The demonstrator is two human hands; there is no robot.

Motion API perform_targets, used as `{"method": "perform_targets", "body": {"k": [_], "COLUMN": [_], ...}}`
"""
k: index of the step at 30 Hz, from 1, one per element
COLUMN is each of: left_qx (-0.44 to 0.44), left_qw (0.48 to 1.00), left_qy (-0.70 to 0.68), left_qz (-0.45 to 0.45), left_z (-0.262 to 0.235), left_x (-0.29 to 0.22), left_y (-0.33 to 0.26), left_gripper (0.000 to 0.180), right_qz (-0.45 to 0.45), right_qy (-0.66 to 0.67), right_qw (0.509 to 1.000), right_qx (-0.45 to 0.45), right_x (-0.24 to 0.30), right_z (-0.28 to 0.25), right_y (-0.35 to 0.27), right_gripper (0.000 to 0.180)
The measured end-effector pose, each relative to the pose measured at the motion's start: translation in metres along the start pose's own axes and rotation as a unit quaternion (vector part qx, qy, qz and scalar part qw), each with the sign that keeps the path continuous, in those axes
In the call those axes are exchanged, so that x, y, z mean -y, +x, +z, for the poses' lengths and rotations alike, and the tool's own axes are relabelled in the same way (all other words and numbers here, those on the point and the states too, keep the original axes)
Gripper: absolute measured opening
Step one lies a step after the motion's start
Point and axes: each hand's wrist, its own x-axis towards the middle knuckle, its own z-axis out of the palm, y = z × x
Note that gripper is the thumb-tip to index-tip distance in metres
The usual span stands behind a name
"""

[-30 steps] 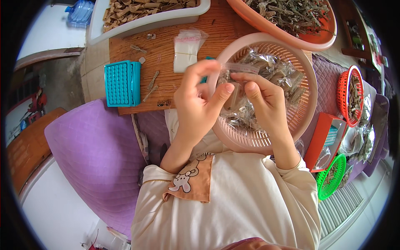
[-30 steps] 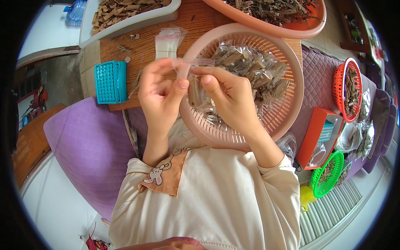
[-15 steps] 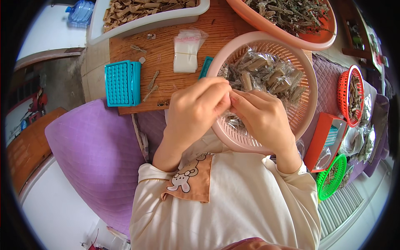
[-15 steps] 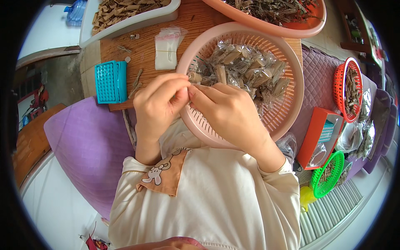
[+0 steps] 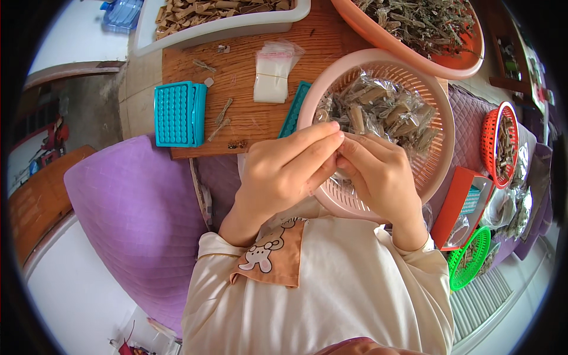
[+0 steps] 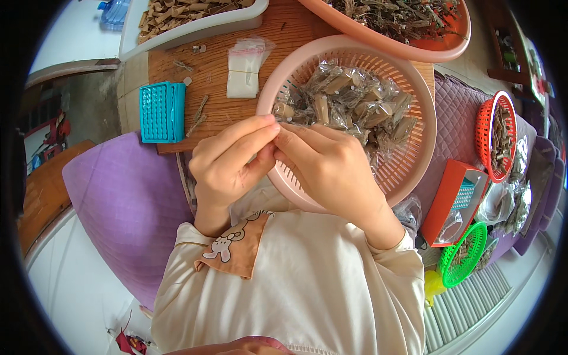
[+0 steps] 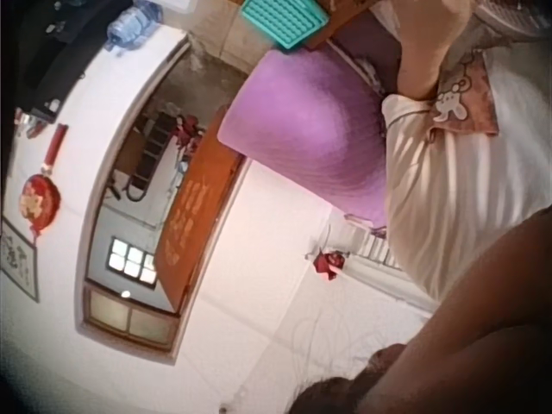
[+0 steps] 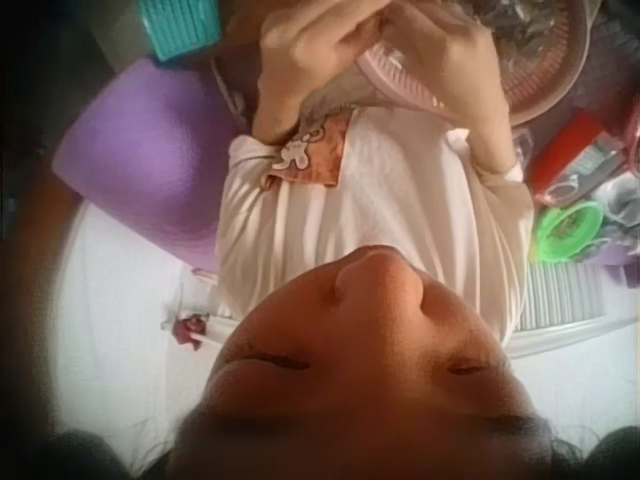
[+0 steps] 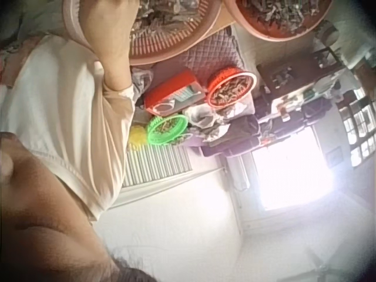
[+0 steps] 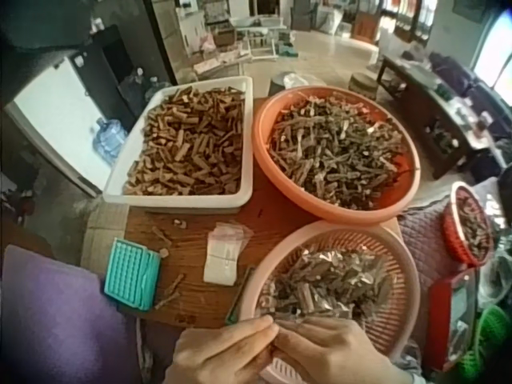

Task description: The person sits at a low table and repeatedly picks up small clear plastic bags and dried herb bundles. They place the herbs into the bags, seal them, and place the finished packages into a pink basket. The process is repeated continuously throughout the clip.

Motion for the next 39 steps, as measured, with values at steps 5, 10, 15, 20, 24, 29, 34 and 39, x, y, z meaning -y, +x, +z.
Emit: {"method": "perform_targets", "body": {"k": [5,10,15,20,24,29,34,39], "left_qx": [0.012,-0.175,-0.046,0.085,0.105,0.070,0.019,0.015], "left_qw": [0.994,0.921,0.857,0.886,0.915,0.959,0.999,0.993], "left_qy": [-0.035,-0.188,-0.438,-0.409,-0.339,-0.239,-0.016,0.029], "left_qz": [-0.101,-0.293,-0.266,-0.202,-0.190,-0.138,0.045,0.112], "left_z": [-0.002,-0.015,-0.008,0.004,0.006,0.009,0.011,0.020], "left_x": [0.010,0.051,0.025,0.018,0.011,0.009,0.007,0.021], "left_y": [0.001,0.007,-0.010,-0.013,-0.003,-0.002,0.000,-0.007], "left_gripper": [0.014,0.005,0.008,0.022,0.017,0.005,0.011,0.009], "right_qz": [-0.034,0.053,0.133,0.167,0.216,0.252,0.326,0.281], "right_qy": [-0.059,0.035,0.224,0.434,0.479,0.558,0.775,0.782], "right_qw": [0.997,0.998,0.961,0.881,0.850,0.788,0.525,0.549], "right_qx": [0.026,0.005,-0.098,-0.086,-0.031,-0.062,-0.132,-0.090], "right_x": [0.000,0.006,-0.004,-0.014,-0.008,-0.001,-0.007,-0.015], "right_z": [-0.003,-0.012,-0.007,0.003,-0.002,0.001,0.012,0.013], "right_y": [0.001,-0.006,-0.011,-0.024,-0.025,-0.022,-0.027,-0.018], "right_gripper": [0.020,0.017,0.019,0.030,0.031,0.029,0.018,0.030]}}
